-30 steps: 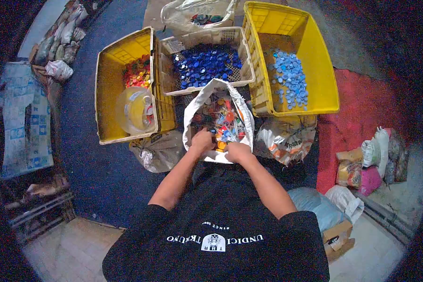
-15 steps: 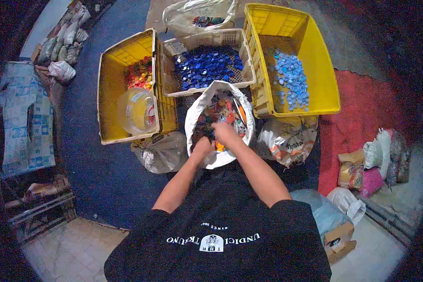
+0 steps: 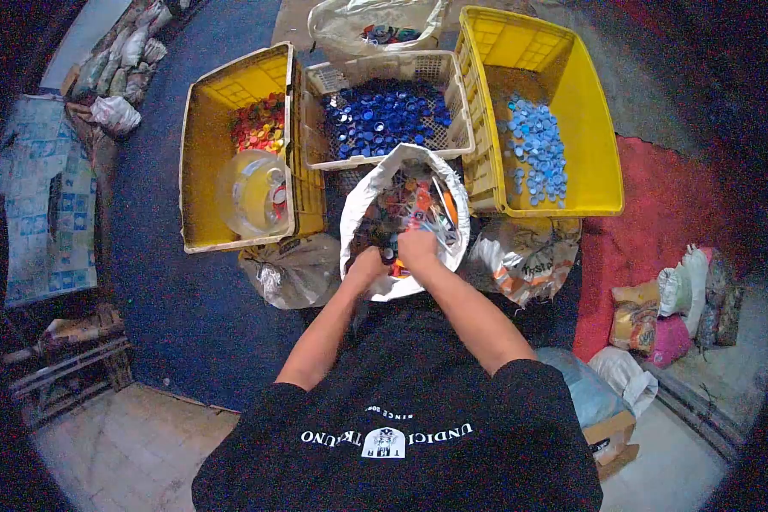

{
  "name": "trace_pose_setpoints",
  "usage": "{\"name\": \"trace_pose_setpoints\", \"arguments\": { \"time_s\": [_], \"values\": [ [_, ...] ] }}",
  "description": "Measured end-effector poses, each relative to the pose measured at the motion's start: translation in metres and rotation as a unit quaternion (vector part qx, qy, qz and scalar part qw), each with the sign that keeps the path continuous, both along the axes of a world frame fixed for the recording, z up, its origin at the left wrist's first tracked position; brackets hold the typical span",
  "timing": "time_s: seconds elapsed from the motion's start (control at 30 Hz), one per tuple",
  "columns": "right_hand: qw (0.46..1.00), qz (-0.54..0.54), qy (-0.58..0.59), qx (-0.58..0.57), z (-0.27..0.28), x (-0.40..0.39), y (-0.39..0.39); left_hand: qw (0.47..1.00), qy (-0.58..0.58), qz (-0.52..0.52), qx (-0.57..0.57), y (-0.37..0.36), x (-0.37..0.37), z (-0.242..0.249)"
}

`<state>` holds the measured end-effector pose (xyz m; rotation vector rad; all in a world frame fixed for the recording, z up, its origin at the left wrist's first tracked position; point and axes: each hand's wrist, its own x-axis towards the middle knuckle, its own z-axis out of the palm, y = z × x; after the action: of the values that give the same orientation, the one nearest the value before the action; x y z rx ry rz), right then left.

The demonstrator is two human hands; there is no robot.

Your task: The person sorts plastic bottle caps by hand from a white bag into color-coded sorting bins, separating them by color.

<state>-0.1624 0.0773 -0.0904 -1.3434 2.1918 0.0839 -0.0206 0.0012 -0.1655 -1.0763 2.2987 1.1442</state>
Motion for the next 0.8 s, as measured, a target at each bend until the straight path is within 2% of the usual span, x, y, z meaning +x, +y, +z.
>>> {"name": "trace_pose_setpoints", "arguments": {
  "time_s": [0.07,0.17,0.2,0.3,0.43,0.53,0.63,0.8],
  "values": [
    [0.999,0.005,-0.040,-0.026,0.011,0.006,-0.011,0.998,-0.066,-0.009,-0.017,0.002,-0.006,0.036],
    [1.000,0.027,-0.007,-0.012,-0.010,0.021,-0.013,1.000,-0.023,-0.005,-0.018,0.006,0.000,0.055],
    [0.999,0.038,-0.004,-0.005,-0.019,0.024,-0.010,0.999,-0.002,-0.031,-0.039,0.008,0.010,0.027],
    [1.000,-0.014,0.013,-0.004,-0.029,0.034,-0.007,0.998,-0.028,-0.020,-0.059,0.010,0.010,0.041],
    [0.998,-0.050,-0.025,-0.023,-0.035,0.037,-0.001,0.998,-0.029,-0.004,-0.051,0.012,0.009,0.063],
    [0.998,-0.029,-0.033,-0.051,-0.033,0.037,0.000,0.999,-0.039,0.010,-0.026,0.012,0.007,0.070],
    [0.998,-0.036,-0.040,-0.016,-0.027,0.036,-0.004,0.999,-0.016,0.021,-0.043,0.011,0.010,0.066],
    [0.998,-0.045,-0.003,-0.035,-0.038,0.044,-0.011,0.999,-0.041,0.019,-0.024,0.008,0.010,0.054]
  ]
}}
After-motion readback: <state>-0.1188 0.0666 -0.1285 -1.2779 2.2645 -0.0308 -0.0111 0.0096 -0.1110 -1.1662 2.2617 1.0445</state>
